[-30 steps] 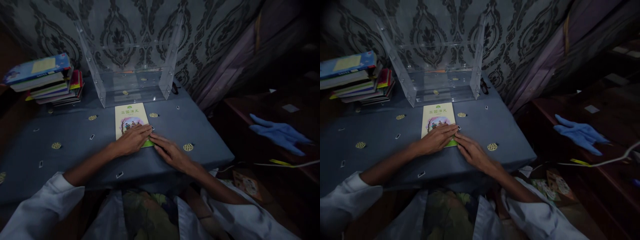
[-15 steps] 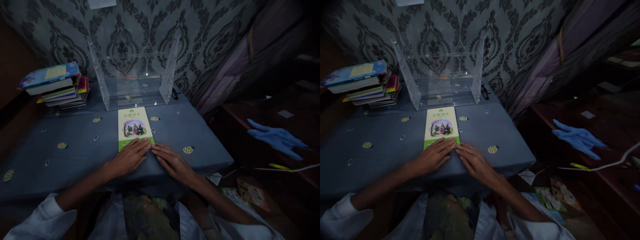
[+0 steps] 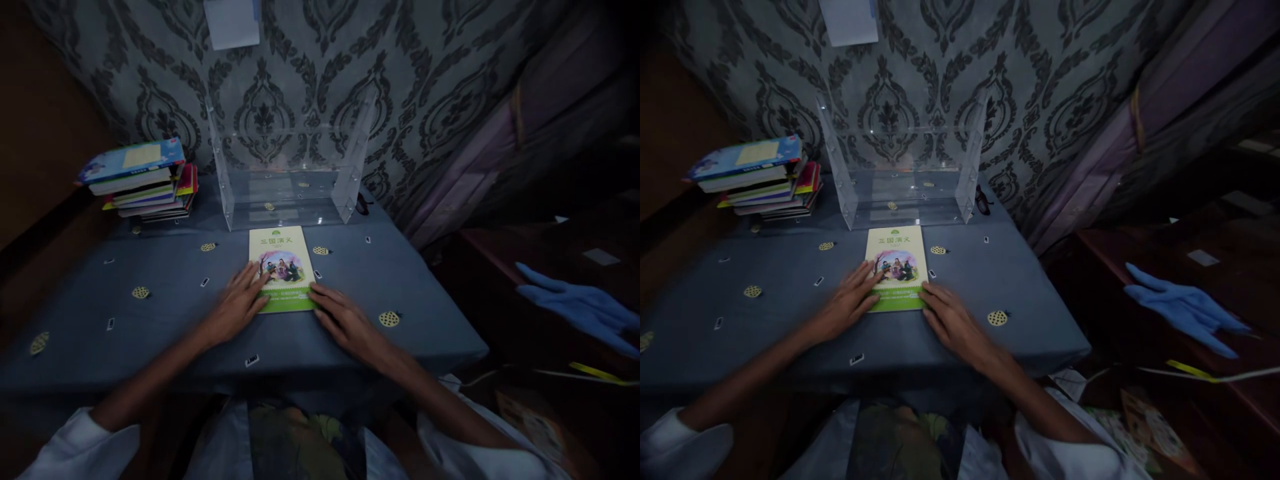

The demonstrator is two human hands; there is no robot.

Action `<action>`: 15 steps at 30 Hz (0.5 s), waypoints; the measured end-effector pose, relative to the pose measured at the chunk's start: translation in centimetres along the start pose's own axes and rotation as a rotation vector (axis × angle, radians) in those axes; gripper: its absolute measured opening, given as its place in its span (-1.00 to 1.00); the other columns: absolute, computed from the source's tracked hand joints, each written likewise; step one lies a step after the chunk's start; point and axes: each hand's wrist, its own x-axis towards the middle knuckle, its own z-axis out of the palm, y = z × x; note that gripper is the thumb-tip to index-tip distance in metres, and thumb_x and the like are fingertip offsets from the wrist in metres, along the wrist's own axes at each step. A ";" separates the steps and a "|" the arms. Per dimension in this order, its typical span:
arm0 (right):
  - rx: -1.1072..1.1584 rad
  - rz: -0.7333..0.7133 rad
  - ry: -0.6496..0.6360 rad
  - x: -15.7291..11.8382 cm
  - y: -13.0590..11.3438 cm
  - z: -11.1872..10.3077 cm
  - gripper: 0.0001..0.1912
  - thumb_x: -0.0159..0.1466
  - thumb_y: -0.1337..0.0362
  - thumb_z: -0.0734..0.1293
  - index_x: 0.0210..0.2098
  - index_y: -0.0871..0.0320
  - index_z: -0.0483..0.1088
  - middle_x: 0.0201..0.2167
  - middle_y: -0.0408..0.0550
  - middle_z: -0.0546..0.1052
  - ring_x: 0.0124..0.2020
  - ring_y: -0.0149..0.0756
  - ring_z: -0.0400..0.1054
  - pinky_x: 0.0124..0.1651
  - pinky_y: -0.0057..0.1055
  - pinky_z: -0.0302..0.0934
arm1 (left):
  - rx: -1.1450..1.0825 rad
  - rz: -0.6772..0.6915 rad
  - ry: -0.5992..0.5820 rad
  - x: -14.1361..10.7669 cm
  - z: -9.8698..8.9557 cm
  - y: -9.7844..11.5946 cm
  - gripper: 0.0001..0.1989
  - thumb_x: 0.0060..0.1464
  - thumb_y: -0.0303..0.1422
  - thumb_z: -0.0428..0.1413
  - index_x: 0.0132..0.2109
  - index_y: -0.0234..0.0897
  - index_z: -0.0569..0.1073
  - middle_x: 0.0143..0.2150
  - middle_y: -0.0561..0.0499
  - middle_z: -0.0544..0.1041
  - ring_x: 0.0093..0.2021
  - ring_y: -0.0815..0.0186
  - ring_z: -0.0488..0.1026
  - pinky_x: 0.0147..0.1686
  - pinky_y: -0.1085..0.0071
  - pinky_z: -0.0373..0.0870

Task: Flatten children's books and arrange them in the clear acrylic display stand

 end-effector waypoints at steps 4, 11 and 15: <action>-0.035 0.019 -0.034 2.1 0.9 0.2 -0.55 0.44 0.18 0.18 0.28 0.12 0.32 0.33 0.15 0.34 0.35 -0.07 0.22 0.36 0.05 0.18 | 0.012 -0.111 0.072 1.2 0.7 -1.1 -0.45 0.39 -0.11 -0.10 0.40 -0.23 0.19 0.47 -0.28 0.09 0.49 -0.08 -0.05 0.34 -0.10 0.10; -0.033 0.017 0.026 5.0 2.1 1.0 -0.54 0.41 0.18 0.21 0.26 0.10 0.35 0.31 0.14 0.37 0.35 -0.06 0.23 0.35 0.04 0.18 | -0.108 -0.166 0.156 3.4 1.2 -1.8 -0.46 0.35 -0.12 -0.06 0.35 -0.29 0.29 0.37 -0.31 0.28 0.41 -0.12 0.15 0.31 -0.16 0.14; 0.003 0.035 0.087 5.5 2.3 1.6 -0.55 0.39 0.18 0.24 0.23 0.11 0.40 0.26 0.17 0.41 0.33 -0.01 0.25 0.32 0.11 0.19 | -0.449 -0.222 0.219 4.4 0.1 -2.4 -0.46 0.28 -0.08 0.01 0.26 -0.29 0.40 0.24 -0.20 0.47 0.27 0.00 0.37 0.28 0.00 0.26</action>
